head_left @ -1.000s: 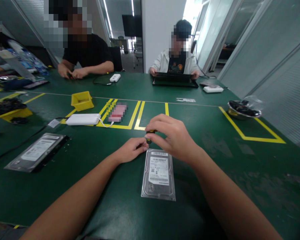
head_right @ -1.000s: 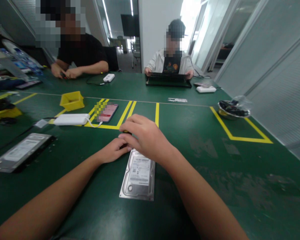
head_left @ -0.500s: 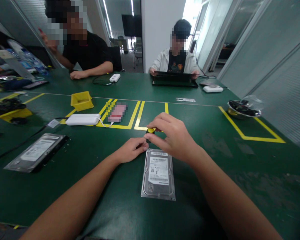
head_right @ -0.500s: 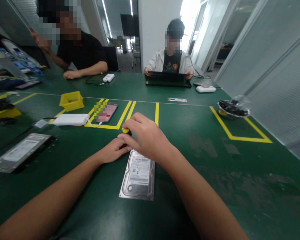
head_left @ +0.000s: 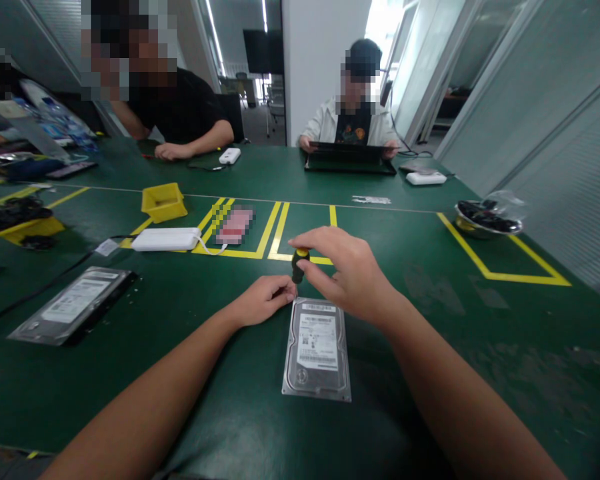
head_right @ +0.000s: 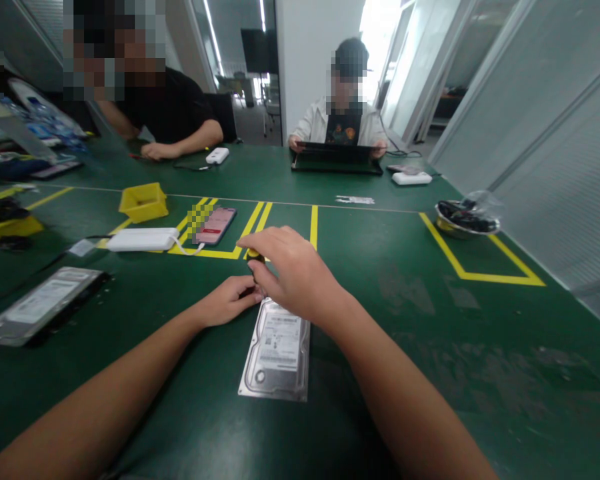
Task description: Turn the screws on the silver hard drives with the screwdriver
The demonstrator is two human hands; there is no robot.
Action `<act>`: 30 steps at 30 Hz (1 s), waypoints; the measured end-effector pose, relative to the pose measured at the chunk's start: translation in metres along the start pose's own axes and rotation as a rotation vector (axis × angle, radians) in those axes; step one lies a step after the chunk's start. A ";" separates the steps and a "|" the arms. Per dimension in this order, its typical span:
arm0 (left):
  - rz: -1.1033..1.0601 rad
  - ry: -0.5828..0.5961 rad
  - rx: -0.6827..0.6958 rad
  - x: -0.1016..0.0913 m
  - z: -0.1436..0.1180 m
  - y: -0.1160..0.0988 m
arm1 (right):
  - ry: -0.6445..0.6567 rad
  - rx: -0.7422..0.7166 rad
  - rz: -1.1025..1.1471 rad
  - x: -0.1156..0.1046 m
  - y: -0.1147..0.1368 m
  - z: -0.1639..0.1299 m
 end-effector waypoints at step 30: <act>-0.029 0.029 -0.038 0.000 0.000 0.000 | -0.061 0.056 0.051 -0.003 -0.006 0.000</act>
Point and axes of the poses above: each hand's wrist, its own z-axis towards the middle knuckle, its own x-axis out of the palm, y = z × x, the point moved 7 cm from there along z, towards the middle knuckle, and after that the axes turned 12 degrees about -y, right-handed, at the moved point
